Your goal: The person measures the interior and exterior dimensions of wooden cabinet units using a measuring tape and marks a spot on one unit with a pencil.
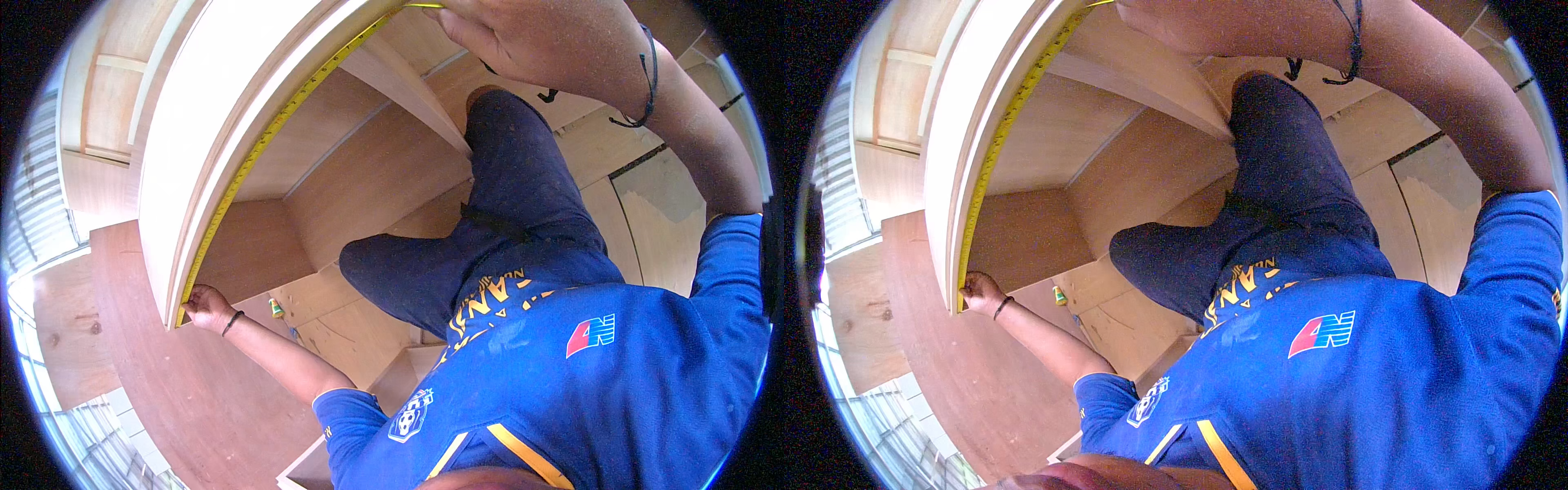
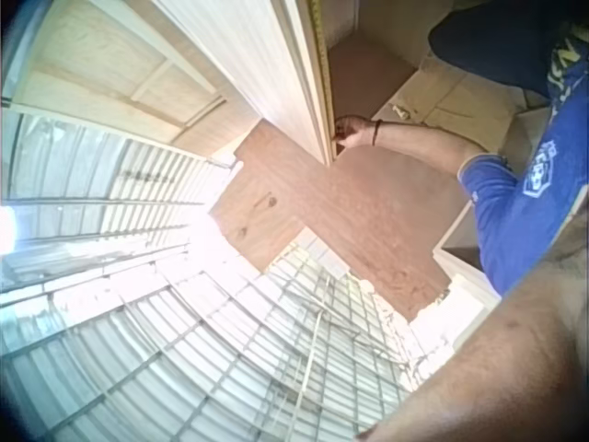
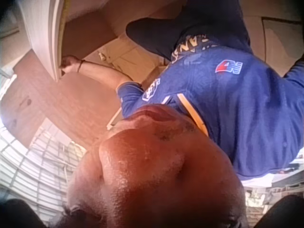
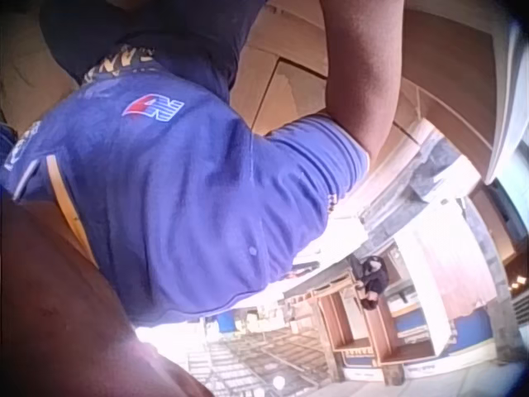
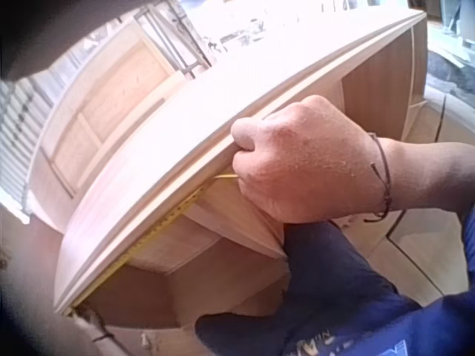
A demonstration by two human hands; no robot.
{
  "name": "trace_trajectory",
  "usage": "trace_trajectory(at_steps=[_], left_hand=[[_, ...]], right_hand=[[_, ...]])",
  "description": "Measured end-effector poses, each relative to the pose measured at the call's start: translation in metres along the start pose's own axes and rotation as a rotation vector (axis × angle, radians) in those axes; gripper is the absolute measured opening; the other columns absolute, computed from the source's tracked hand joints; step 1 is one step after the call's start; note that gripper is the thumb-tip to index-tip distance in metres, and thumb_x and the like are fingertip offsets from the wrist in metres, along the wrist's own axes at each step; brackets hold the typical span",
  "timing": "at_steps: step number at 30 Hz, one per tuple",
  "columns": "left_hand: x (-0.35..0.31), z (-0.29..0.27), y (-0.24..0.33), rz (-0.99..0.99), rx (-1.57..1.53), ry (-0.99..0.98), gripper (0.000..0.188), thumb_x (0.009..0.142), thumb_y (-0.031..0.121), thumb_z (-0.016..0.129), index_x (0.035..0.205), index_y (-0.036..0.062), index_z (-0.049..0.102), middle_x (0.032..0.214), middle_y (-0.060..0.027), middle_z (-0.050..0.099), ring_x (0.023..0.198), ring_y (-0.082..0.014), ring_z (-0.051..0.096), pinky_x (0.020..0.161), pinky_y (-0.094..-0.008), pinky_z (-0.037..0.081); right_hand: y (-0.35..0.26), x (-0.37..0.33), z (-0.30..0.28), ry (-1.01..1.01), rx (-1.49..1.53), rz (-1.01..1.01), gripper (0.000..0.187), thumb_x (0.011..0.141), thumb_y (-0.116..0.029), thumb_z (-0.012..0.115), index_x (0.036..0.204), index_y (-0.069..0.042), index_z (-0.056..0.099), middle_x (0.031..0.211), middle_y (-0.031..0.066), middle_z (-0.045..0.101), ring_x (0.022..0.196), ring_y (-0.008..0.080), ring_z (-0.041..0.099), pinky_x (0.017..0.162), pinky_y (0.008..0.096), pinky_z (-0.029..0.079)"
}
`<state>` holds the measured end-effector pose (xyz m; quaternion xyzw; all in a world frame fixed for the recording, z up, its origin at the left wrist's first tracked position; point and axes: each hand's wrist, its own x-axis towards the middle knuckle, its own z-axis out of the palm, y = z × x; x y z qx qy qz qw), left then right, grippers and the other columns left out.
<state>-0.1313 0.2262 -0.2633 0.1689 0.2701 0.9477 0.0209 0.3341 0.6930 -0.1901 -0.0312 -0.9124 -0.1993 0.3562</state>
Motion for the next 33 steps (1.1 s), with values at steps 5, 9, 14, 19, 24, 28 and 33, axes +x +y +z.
trace_trajectory(at_steps=[5,9,14,19,24,28,33], left_hand=[[0.002,-0.010,0.001,0.007,0.041,-0.021,0.026,0.093,0.018,0.047,0.098,-0.0049,0.058,0.097,-0.0147,0.064,0.088,-0.0242,0.061,0.079,-0.0351,0.051],[0.005,-0.011,0.007,-0.039,-0.011,-0.020,0.022,0.092,0.017,0.050,0.095,-0.0035,0.058,0.092,-0.0129,0.065,0.083,-0.0223,0.062,0.075,-0.0335,0.051],[-0.002,0.000,-0.002,-0.007,0.033,0.073,0.021,0.092,0.018,0.051,0.094,-0.0021,0.058,0.089,-0.0114,0.065,0.079,-0.0211,0.062,0.073,-0.0323,0.051],[0.001,-0.008,0.003,-0.009,0.036,0.067,0.022,0.094,0.019,0.049,0.095,-0.0015,0.057,0.091,-0.0116,0.064,0.081,-0.0214,0.061,0.074,-0.0325,0.051],[0.008,-0.012,0.004,0.008,0.047,0.106,0.026,0.095,0.021,0.046,0.097,-0.0020,0.057,0.093,-0.0124,0.064,0.083,-0.0221,0.060,0.075,-0.0334,0.050],[0.012,-0.018,0.011,-0.047,-0.005,0.064,0.031,0.097,0.025,0.042,0.096,-0.0009,0.058,0.092,-0.0116,0.065,0.080,-0.0221,0.061,0.071,-0.0329,0.051],[0.007,-0.009,0.002,-0.013,0.032,0.119,0.030,0.097,0.026,0.042,0.096,-0.0007,0.058,0.090,-0.0120,0.065,0.079,-0.0222,0.061,0.068,-0.0326,0.052]], right_hand=[[-0.002,0.000,0.000,-0.023,0.015,0.010,0.019,0.070,-0.016,0.059,0.055,-0.009,0.050,0.065,0.0035,0.049,0.052,0.0159,0.056,0.043,0.0287,0.047],[-0.002,-0.002,0.000,-0.003,0.007,-0.007,0.019,0.070,-0.016,0.059,0.055,-0.009,0.050,0.065,0.0036,0.049,0.052,0.0162,0.056,0.043,0.0289,0.047],[-0.002,-0.002,0.001,0.003,0.014,0.007,0.019,0.070,-0.016,0.059,0.055,-0.009,0.050,0.064,0.0031,0.049,0.053,0.0157,0.056,0.043,0.0285,0.047],[-0.001,0.000,-0.001,-0.011,0.014,0.000,0.018,0.070,-0.016,0.058,0.056,-0.009,0.050,0.064,0.0027,0.049,0.053,0.0148,0.056,0.043,0.0276,0.047],[-0.001,0.001,-0.003,0.015,0.009,-0.014,0.017,0.070,-0.015,0.057,0.056,-0.009,0.050,0.064,0.0025,0.048,0.053,0.0140,0.056,0.043,0.0269,0.047],[-0.001,0.002,-0.003,0.014,-0.010,-0.032,0.017,0.069,-0.016,0.058,0.056,-0.009,0.050,0.065,0.0025,0.048,0.054,0.0134,0.056,0.043,0.0263,0.047],[-0.001,0.001,-0.002,0.003,-0.024,-0.045,0.016,0.069,-0.016,0.057,0.056,-0.009,0.051,0.066,0.0025,0.048,0.055,0.0127,0.056,0.044,0.0257,0.048]])
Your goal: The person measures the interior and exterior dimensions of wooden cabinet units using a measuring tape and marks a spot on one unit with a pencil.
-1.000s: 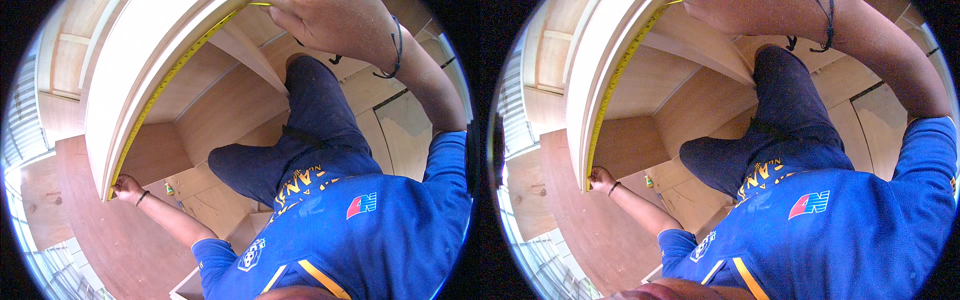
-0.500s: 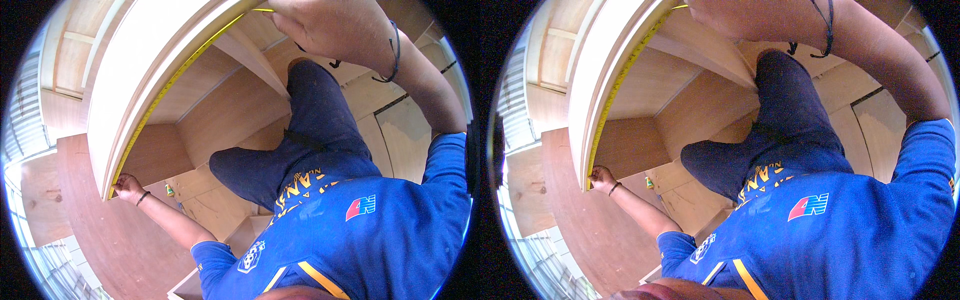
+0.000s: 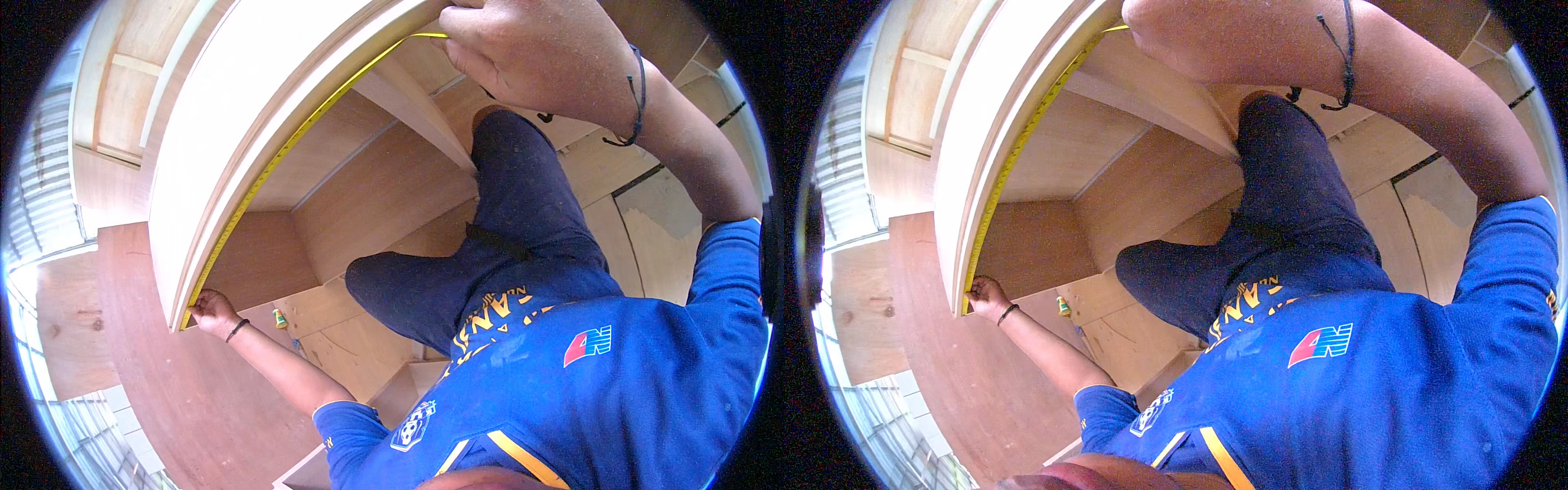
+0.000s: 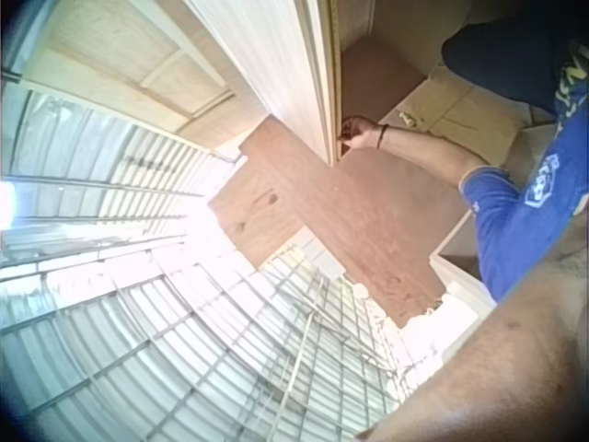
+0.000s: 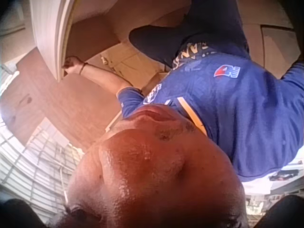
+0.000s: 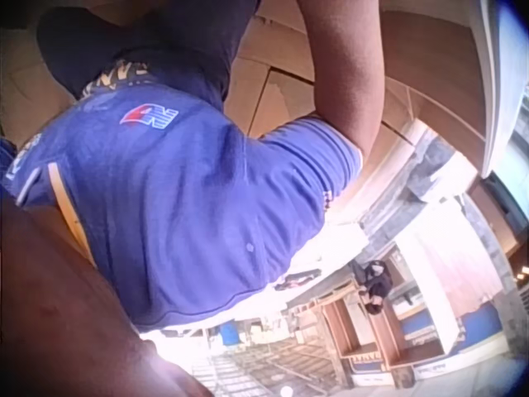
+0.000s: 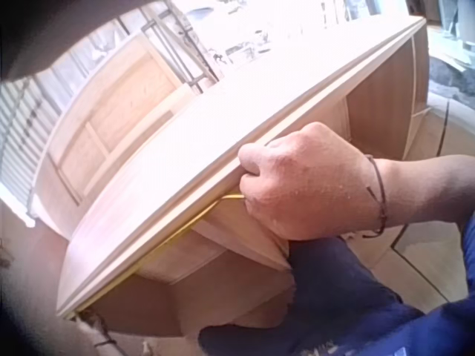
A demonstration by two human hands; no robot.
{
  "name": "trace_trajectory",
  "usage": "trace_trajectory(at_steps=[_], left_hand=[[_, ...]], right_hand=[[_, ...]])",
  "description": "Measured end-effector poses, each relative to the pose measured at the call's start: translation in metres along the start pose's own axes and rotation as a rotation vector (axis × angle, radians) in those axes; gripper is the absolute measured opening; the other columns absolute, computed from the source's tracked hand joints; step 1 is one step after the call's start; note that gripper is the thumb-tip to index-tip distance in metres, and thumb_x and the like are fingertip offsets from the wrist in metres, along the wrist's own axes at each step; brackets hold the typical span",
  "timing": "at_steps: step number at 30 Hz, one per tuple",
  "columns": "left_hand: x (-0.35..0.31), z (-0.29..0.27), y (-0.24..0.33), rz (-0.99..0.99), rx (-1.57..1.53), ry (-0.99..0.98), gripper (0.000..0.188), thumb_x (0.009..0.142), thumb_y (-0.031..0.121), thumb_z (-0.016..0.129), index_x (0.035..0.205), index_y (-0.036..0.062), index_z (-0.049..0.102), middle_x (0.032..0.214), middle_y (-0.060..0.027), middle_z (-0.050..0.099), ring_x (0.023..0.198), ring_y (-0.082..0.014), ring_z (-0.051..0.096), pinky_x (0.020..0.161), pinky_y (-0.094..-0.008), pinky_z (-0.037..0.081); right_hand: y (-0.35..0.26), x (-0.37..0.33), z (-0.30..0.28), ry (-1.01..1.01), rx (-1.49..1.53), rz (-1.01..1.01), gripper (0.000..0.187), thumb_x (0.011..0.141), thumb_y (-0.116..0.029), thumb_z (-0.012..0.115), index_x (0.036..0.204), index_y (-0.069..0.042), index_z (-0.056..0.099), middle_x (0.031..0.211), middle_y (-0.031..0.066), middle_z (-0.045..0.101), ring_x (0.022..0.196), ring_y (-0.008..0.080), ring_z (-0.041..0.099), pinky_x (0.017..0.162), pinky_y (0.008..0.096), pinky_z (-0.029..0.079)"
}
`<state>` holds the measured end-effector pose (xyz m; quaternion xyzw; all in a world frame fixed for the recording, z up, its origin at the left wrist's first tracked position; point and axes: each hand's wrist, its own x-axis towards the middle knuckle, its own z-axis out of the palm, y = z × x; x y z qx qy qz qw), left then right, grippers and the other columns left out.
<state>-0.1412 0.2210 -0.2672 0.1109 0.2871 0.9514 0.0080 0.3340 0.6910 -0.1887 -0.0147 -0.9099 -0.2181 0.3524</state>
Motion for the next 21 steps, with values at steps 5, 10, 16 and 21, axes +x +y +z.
trace_trajectory(at_steps=[5,10,16,21], left_hand=[[-0.005,0.003,0.000,-0.038,-0.015,-0.005,0.032,0.098,0.027,0.040,0.095,-0.0002,0.058,0.089,-0.0119,0.064,0.076,-0.0225,0.062,0.067,-0.0332,0.052],[-0.001,-0.002,0.004,-0.034,0.004,-0.031,0.033,0.098,0.028,0.039,0.095,0.0000,0.057,0.087,-0.0113,0.064,0.076,-0.0225,0.062,0.069,-0.0333,0.052],[0.003,-0.005,0.005,-0.035,0.017,-0.021,0.034,0.098,0.029,0.039,0.097,0.0001,0.056,0.089,-0.0109,0.063,0.079,-0.0222,0.061,0.071,-0.0329,0.053],[0.003,-0.007,0.005,-0.047,0.002,-0.058,0.032,0.098,0.029,0.041,0.096,0.0007,0.056,0.091,-0.0116,0.063,0.082,-0.0231,0.061,0.073,-0.0340,0.053]], right_hand=[[-0.001,0.000,0.001,-0.037,-0.003,0.006,0.016,0.070,-0.016,0.057,0.057,-0.009,0.053,0.065,0.0023,0.048,0.056,0.0122,0.056,0.044,0.0254,0.048],[-0.002,0.002,0.000,-0.086,-0.046,-0.009,0.016,0.071,-0.016,0.057,0.057,-0.009,0.053,0.066,0.0024,0.048,0.056,0.0123,0.056,0.044,0.0254,0.048],[-0.002,0.002,0.002,-0.036,-0.002,0.011,0.015,0.071,-0.015,0.057,0.058,-0.009,0.053,0.066,0.0026,0.048,0.056,0.0122,0.057,0.044,0.0254,0.048],[-0.003,0.003,0.001,-0.095,-0.030,0.003,0.015,0.071,-0.015,0.057,0.058,-0.009,0.053,0.065,0.0025,0.048,0.056,0.0119,0.056,0.044,0.0251,0.048]])
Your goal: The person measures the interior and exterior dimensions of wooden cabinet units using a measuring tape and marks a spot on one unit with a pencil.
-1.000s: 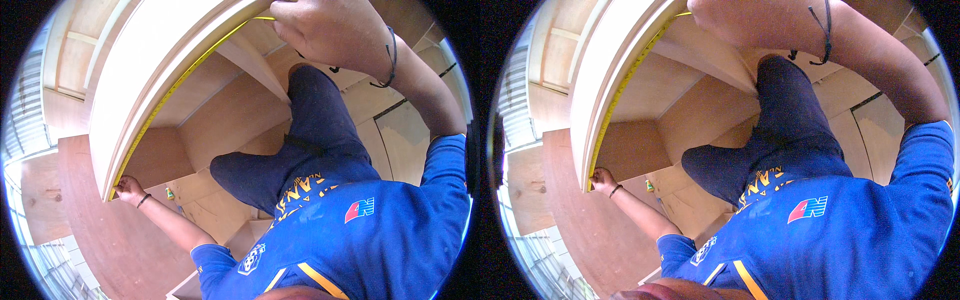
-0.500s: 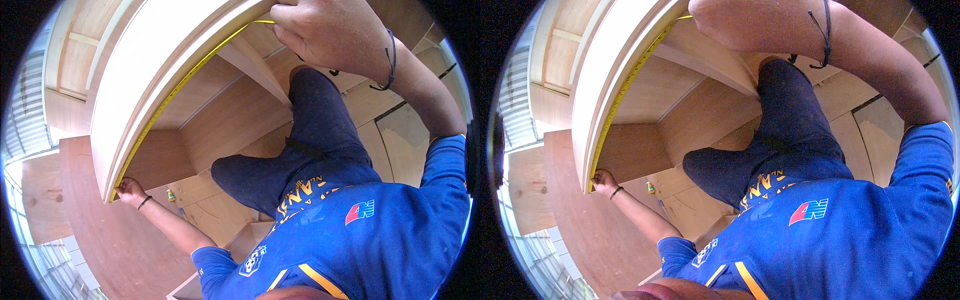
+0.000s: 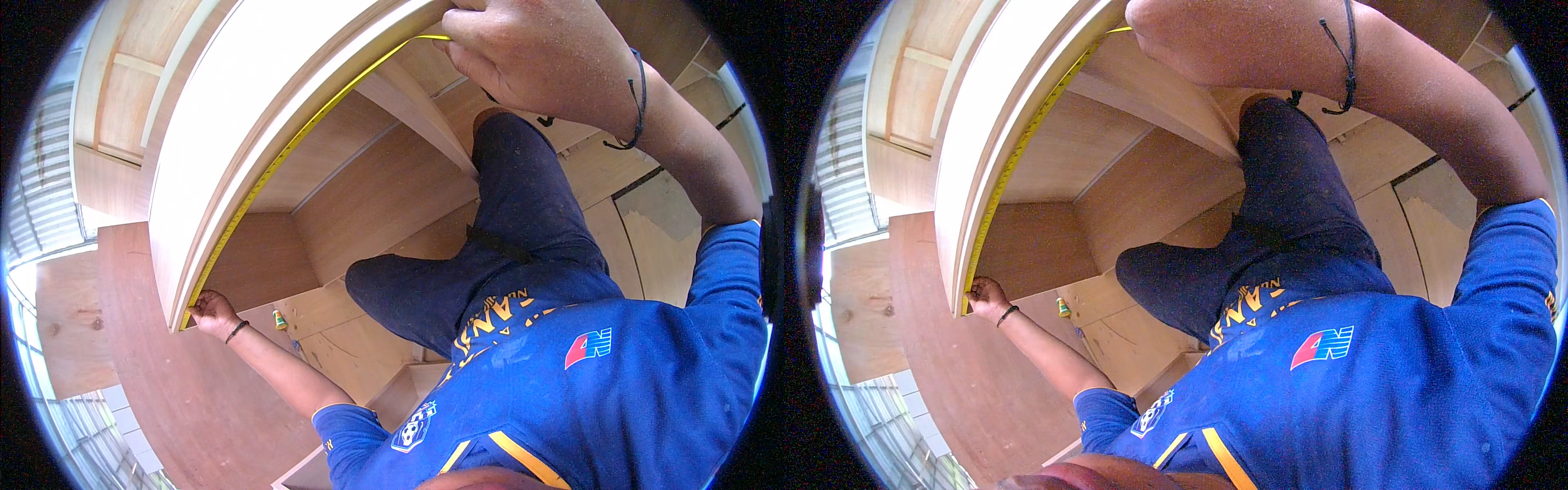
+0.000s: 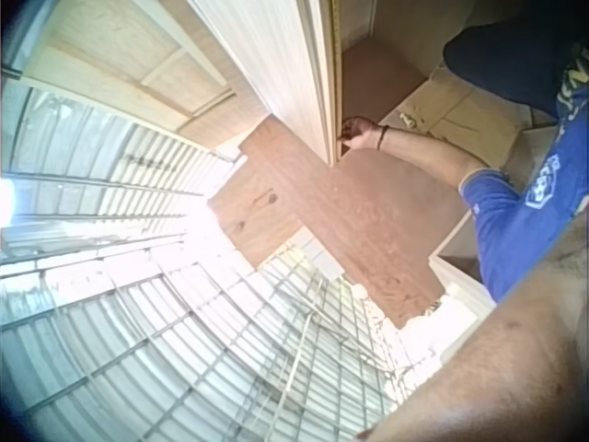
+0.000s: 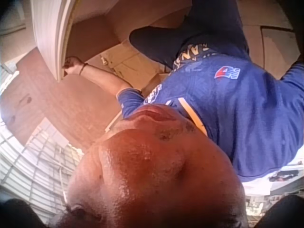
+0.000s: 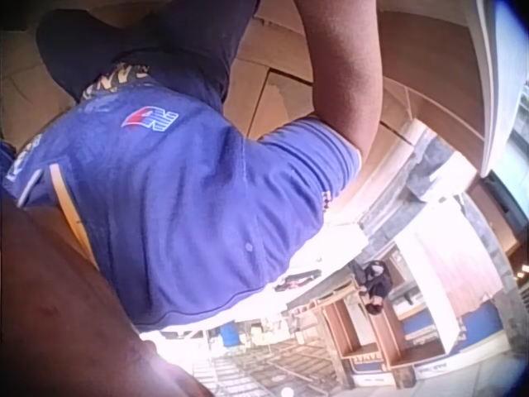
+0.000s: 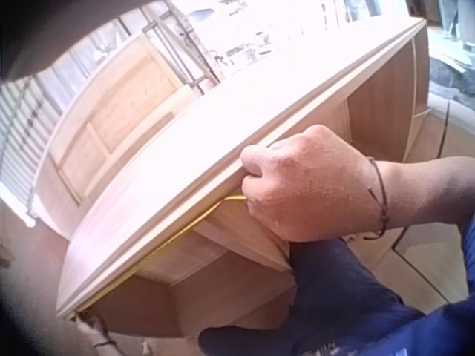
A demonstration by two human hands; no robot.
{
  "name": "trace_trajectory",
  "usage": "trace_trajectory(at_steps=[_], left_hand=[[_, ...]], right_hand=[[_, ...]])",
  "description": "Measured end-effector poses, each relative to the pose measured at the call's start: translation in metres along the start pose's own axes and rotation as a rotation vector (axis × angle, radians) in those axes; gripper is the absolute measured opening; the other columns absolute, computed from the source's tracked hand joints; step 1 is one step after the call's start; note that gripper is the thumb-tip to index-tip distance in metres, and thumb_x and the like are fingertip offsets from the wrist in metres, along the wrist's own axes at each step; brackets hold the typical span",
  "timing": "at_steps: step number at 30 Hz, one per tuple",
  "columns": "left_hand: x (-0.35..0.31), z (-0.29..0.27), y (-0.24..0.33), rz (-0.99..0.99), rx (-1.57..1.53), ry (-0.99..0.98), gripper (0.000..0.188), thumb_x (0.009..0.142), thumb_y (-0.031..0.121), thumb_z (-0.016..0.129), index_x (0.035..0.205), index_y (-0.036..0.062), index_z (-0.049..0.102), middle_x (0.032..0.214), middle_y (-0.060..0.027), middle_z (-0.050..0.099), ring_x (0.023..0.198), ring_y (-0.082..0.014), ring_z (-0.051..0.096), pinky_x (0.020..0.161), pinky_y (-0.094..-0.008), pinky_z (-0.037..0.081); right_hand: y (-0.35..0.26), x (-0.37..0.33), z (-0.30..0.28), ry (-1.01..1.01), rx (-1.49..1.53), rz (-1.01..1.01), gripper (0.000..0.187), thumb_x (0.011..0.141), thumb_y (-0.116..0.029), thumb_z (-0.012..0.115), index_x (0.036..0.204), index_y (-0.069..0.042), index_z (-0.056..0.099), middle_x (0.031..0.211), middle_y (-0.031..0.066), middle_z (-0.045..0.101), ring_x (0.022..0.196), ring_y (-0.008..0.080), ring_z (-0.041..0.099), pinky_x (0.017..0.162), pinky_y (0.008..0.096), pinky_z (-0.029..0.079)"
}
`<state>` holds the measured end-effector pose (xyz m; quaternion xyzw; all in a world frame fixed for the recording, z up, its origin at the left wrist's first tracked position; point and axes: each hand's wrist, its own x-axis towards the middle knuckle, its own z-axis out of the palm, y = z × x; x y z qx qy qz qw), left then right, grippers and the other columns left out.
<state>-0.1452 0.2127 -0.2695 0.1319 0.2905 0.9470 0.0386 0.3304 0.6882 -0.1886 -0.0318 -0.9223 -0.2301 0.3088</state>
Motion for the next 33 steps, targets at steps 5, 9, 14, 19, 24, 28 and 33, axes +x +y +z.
trace_trajectory(at_steps=[5,9,14,19,24,28,33], left_hand=[[0.002,-0.002,0.001,0.019,0.031,0.041,0.029,0.098,0.027,0.041,0.096,0.0017,0.055,0.091,-0.0112,0.062,0.081,-0.0224,0.060,0.071,-0.0331,0.051],[0.005,-0.003,0.003,0.025,0.031,0.064,0.028,0.098,0.026,0.041,0.097,0.0018,0.055,0.092,-0.0109,0.062,0.080,-0.0216,0.059,0.069,-0.0324,0.050],[-0.003,0.001,0.003,0.092,0.097,0.069,0.027,0.097,0.024,0.043,0.097,0.0003,0.057,0.091,-0.0115,0.063,0.081,-0.0223,0.060,0.072,-0.0335,0.050],[-0.039,0.021,-0.026,0.137,0.060,0.102,0.024,0.095,0.019,0.045,0.089,-0.0001,0.058,0.088,-0.0117,0.063,0.080,-0.0223,0.060,0.077,-0.0341,0.051],[-0.062,-0.029,-0.045,-0.037,0.079,-0.100,0.022,0.096,0.021,0.046,0.082,0.0057,0.054,0.078,-0.0046,0.057,0.072,-0.0128,0.055,0.069,-0.0273,0.050],[-0.087,-0.060,-0.066,-0.216,-0.009,-0.127,0.020,0.096,0.020,0.045,0.084,0.0070,0.053,0.078,-0.0019,0.055,0.066,-0.0090,0.052,0.062,-0.0214,0.048],[-0.124,-0.076,-0.119,-0.281,-0.119,0.031,0.020,0.097,0.022,0.046,0.085,0.0075,0.053,0.079,-0.0017,0.056,0.066,-0.0096,0.053,0.063,-0.0211,0.049]], right_hand=[[0.001,0.000,0.000,0.006,-0.011,-0.030,0.015,0.070,-0.015,0.057,0.057,-0.009,0.053,0.064,0.0018,0.047,0.056,0.0110,0.055,0.043,0.0244,0.048],[0.001,0.000,-0.001,0.009,-0.018,-0.049,0.017,0.068,-0.016,0.057,0.054,-0.010,0.052,0.063,0.0011,0.045,0.058,0.0106,0.055,0.041,0.0248,0.047],[-0.005,-0.005,0.008,-0.007,0.163,0.065,0.013,0.077,-0.013,0.061,0.069,-0.006,0.053,0.074,0.0067,0.051,0.061,0.0186,0.056,0.051,0.0315,0.047],[-0.030,-0.045,0.021,-0.282,0.518,0.044,0.020,0.076,-0.017,0.062,0.061,-0.008,0.053,0.071,0.0090,0.051,0.056,0.0232,0.055,0.048,0.0344,0.046],[-0.091,-0.135,0.074,-0.827,0.915,-0.004,0.034,0.087,-0.035,0.051,0.076,-0.006,0.065,0.084,0.0167,0.059,0.068,0.0373,0.061,0.060,0.0491,0.049],[-0.120,-0.165,0.095,-0.919,0.999,-0.034,0.035,0.086,-0.038,0.053,0.081,-0.006,0.065,0.084,0.0179,0.061,0.077,0.0367,0.062,0.064,0.0481,0.050],[-0.083,-0.109,0.060,-0.851,1.110,0.083,0.030,0.083,-0.022,0.053,0.108,-0.004,0.056,0.088,0.0181,0.062,0.085,0.0355,0.062,0.072,0.0441,0.050]])
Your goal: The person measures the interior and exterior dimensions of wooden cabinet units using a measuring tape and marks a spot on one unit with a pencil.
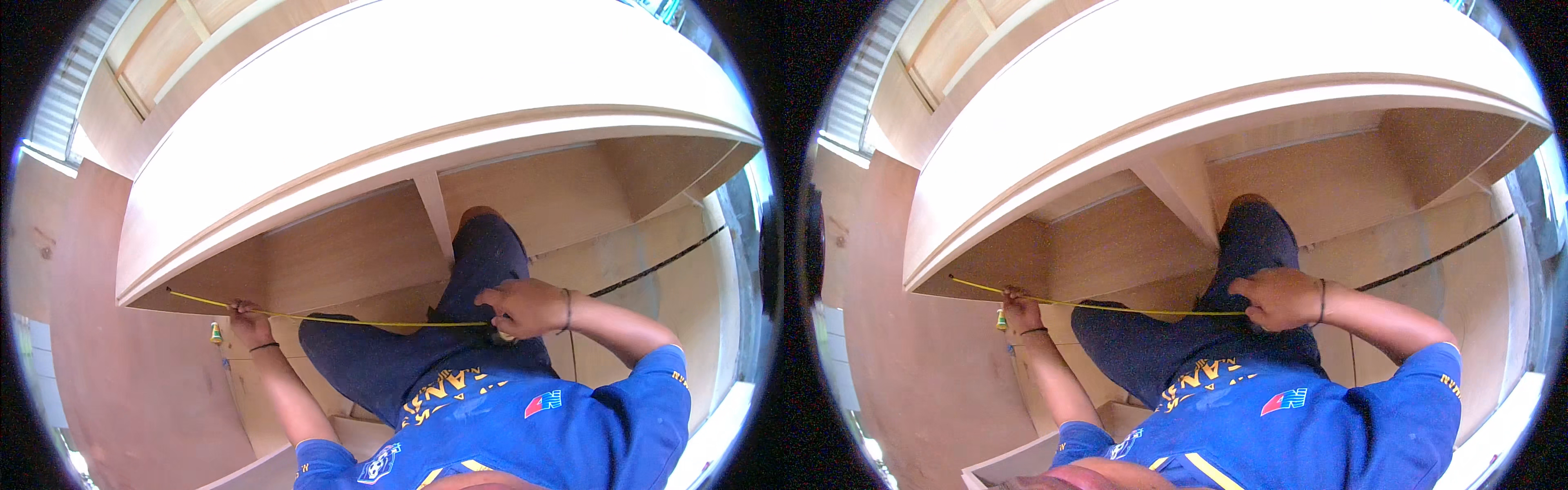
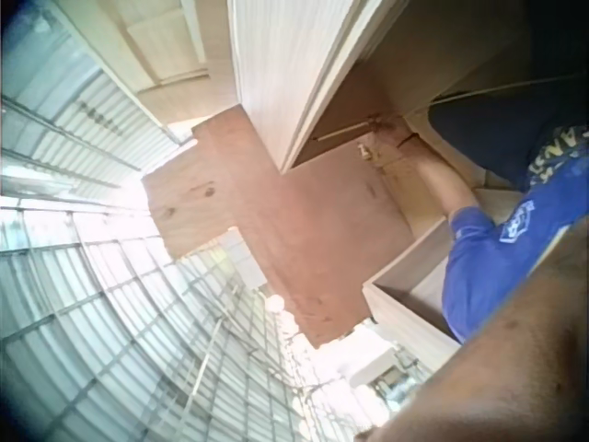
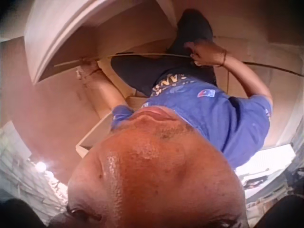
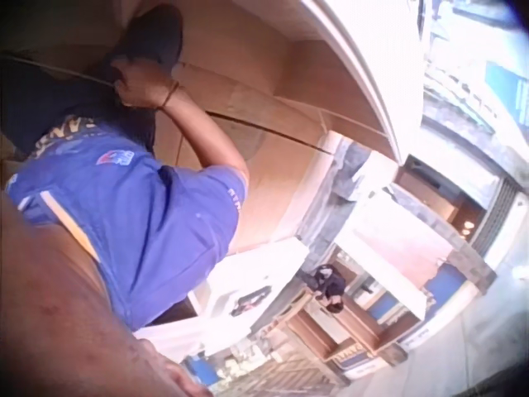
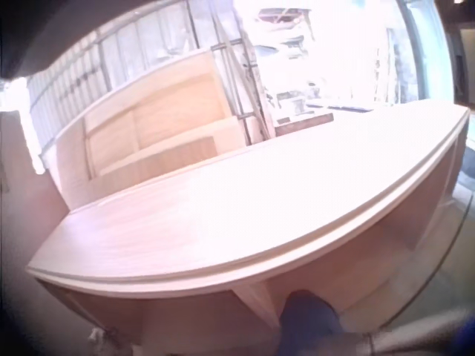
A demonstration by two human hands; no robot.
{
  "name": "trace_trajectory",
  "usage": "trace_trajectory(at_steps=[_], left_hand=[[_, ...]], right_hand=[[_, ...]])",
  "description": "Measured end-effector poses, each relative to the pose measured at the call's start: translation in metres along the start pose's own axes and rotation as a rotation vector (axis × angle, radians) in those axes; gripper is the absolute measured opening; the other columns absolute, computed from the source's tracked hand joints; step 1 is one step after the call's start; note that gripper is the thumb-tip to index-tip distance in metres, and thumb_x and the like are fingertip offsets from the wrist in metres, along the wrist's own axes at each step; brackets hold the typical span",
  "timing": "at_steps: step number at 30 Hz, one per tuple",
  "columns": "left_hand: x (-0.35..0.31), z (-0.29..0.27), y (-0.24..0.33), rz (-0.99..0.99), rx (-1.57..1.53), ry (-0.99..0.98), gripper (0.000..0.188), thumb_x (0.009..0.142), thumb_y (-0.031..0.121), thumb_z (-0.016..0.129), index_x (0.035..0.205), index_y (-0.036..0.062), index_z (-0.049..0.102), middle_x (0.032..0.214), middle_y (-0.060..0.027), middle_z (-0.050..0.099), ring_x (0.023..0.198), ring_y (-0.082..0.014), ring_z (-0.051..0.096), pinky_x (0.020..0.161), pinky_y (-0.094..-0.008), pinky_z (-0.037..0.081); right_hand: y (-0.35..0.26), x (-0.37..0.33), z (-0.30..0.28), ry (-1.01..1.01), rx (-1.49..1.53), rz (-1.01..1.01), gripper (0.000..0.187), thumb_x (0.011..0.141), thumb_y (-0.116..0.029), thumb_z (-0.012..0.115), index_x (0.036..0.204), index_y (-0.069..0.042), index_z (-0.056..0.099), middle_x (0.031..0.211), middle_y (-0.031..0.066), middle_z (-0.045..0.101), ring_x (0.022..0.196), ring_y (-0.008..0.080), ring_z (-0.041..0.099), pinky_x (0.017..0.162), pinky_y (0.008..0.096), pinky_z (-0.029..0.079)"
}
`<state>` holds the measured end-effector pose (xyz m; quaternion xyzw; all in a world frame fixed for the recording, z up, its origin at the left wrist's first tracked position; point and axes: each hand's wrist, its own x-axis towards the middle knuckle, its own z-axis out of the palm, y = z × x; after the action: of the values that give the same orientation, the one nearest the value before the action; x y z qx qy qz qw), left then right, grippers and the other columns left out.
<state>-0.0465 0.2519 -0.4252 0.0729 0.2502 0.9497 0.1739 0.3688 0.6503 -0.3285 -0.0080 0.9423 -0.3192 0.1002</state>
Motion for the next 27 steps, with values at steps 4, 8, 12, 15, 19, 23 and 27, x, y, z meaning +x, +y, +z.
trace_trajectory(at_steps=[4,8,12,15,19,23,27], left_hand=[[-0.026,-0.001,-0.045,0.062,0.039,0.124,0.018,0.097,0.023,0.047,0.087,0.0085,0.053,0.078,-0.0010,0.055,0.066,-0.0105,0.052,0.064,-0.0260,0.047],[-0.072,0.074,-0.141,0.068,0.189,0.230,0.017,0.096,0.028,0.047,0.093,0.0117,0.052,0.075,0.0014,0.051,0.063,-0.0114,0.049,0.065,-0.0276,0.043],[-0.107,0.099,-0.183,-0.039,0.185,0.112,0.018,0.095,0.032,0.051,0.095,0.0142,0.051,0.075,0.0012,0.051,0.065,-0.0125,0.049,0.065,-0.0304,0.043],[-0.113,0.104,-0.173,-0.003,0.233,0.063,0.018,0.095,0.032,0.051,0.095,0.0140,0.051,0.073,0.0004,0.050,0.066,-0.0138,0.048,0.065,-0.0325,0.043],[-0.106,0.092,-0.159,0.016,0.194,-0.020,0.016,0.094,0.028,0.052,0.096,0.0130,0.051,0.073,0.0001,0.049,0.066,-0.0153,0.048,0.067,-0.0343,0.044],[-0.100,0.074,-0.166,-0.024,0.278,0.009,0.016,0.096,0.030,0.049,0.096,0.0137,0.051,0.076,0.0006,0.049,0.070,-0.0156,0.048,0.069,-0.0339,0.042],[-0.107,0.056,-0.187,-0.167,0.341,-0.054,0.012,0.095,0.022,0.051,0.097,0.0111,0.052,0.083,-0.0029,0.053,0.081,-0.0176,0.052,0.074,-0.0363,0.044]], right_hand=[[-0.065,-0.010,-0.112,0.086,0.361,-0.342,0.035,0.077,0.004,0.046,0.111,-0.002,0.050,0.090,0.0134,0.062,0.081,0.0286,0.061,0.070,0.0359,0.049],[-0.084,-0.016,-0.182,0.506,0.482,-0.453,0.031,0.086,0.001,0.043,0.117,-0.003,0.045,0.104,0.0145,0.064,0.080,0.0173,0.063,0.065,0.0295,0.051],[-0.085,0.026,-0.229,0.756,0.159,-0.240,0.018,0.096,-0.015,0.043,0.112,-0.005,0.045,0.093,0.0135,0.063,0.063,0.0115,0.057,0.060,0.0242,0.046],[-0.080,0.050,-0.262,0.439,0.344,-0.184,0.023,0.095,-0.011,0.046,0.114,-0.004,0.036,0.093,0.0090,0.062,0.067,0.0094,0.057,0.058,0.0220,0.048],[-0.057,0.084,-0.277,0.506,0.050,-0.088,0.014,0.092,-0.012,0.048,0.100,-0.001,0.049,0.081,0.0091,0.064,0.061,0.0170,0.059,0.055,0.0307,0.049],[-0.028,0.117,-0.277,0.637,-0.225,-0.130,0.017,0.096,-0.023,0.051,0.093,-0.009,0.043,0.064,0.0024,0.044,0.057,0.0094,0.036,0.054,0.0261,0.034],[-0.029,0.127,-0.277,0.555,-0.259,-0.277,0.019,0.093,-0.020,0.055,0.084,-0.007,0.044,0.067,-0.0007,0.038,0.065,0.0095,0.033,0.059,0.0255,0.033]])
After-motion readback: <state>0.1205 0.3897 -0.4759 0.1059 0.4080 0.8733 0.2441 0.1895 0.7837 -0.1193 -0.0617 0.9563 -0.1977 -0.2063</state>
